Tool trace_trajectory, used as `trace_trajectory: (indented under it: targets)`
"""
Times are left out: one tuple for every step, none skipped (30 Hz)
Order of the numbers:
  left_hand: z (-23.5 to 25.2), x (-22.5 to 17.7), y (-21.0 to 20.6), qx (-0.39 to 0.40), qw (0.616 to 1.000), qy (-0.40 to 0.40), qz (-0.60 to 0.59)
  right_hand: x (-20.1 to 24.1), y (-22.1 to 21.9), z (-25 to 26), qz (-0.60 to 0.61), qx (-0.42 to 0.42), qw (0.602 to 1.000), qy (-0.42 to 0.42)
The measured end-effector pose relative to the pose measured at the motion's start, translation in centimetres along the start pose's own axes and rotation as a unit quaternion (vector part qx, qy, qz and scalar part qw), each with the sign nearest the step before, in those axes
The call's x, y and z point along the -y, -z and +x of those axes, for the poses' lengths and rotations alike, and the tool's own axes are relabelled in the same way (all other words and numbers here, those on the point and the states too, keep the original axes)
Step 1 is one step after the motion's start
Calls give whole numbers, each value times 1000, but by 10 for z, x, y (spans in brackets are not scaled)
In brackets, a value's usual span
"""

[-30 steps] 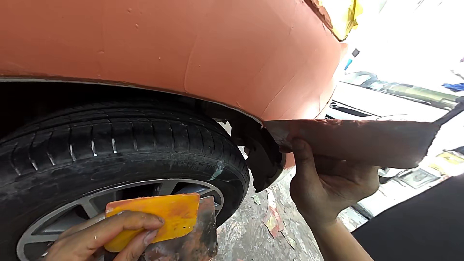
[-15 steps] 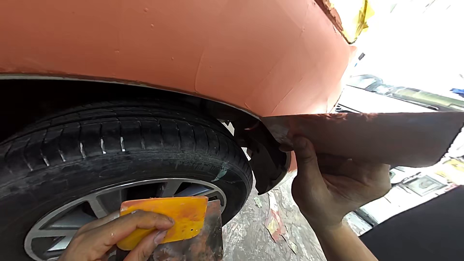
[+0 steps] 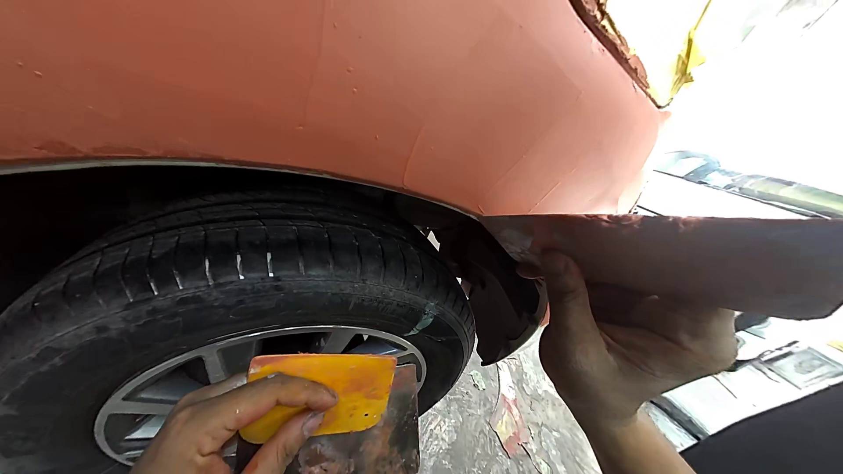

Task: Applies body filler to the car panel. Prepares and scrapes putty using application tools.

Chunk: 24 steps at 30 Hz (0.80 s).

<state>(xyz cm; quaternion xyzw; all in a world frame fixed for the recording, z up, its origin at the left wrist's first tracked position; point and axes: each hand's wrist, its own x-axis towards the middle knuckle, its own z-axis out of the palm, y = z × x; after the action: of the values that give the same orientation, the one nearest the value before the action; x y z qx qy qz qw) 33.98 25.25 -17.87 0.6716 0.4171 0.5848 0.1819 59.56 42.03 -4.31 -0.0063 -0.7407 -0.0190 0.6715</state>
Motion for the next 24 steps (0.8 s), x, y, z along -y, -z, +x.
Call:
trace_trajectory:
  targets:
    - [0,-1,1,0,1000,0,2,1,-1,1,-1,2,1000,3]
    - [0,-2,1,-1,1000,2,6,2,-2,1,-6,5,1000,3]
    - [-1,-2,1,-1,1000,3,10,3,-3,2,-8,6,1000,4]
    - [-1,-3,1,-2,1000,4,13,3,-4,3,-9,6,1000,4]
    - [-2,-3,2,-2,1000,3,14,4,-4,3,-8,6,1000,4]
    - [-3,-3,2,-2,1000,2,14,5,-5,4,-5,8,1000,3]
    - [-3,-3,2,-1,1000,2,13,6,-6,4,-2,10,1000,3]
    - [-4,-3,2,1,1000,3,11,7,-8,5,0,13,1000,3]
    - [-4,-3,2,3,1000,4,10,8,-9,5,2,13,1000,2]
    - [-4,-4,3,5,1000,6,9,9,-10,6,5,12,1000,1]
    - [-4,-5,4,5,1000,6,10,10,-12,6,9,13,1000,0]
    - [-5,-5,4,4,1000,6,11,10,-13,6,10,14,1000,-2]
    - [-5,-5,4,2,1000,4,12,11,-15,6,8,15,1000,-3]
    - [-5,-6,5,1,1000,2,11,12,-17,7,8,14,1000,-2]
    - [-5,-6,5,0,1000,0,10,12,-18,8,6,16,1000,0]
    - [-5,-6,6,-1,1000,-2,8,13,-18,8,3,18,1000,1]
    - [-5,-5,6,-1,1000,-3,7,13,-19,9,4,20,1000,1]
    - [-5,-5,7,-1,1000,-4,8,14,-19,9,4,23,1000,1]
    - [-5,-5,7,-2,1000,-4,11,14,-19,10,4,27,1000,2]
    - [-6,-5,8,-3,1000,-4,15,14,-19,10,5,29,1000,4]
    - [-6,-5,8,-5,1000,-3,18,14,-19,10,5,29,1000,6]
    - [-6,-5,7,-6,1000,-4,19,14,-20,11,4,28,1000,7]
    - [-6,-4,7,-8,1000,-5,20,14,-21,11,3,26,1000,7]
    - [-6,-4,6,-8,1000,-6,19,14,-21,11,-2,25,1000,9]
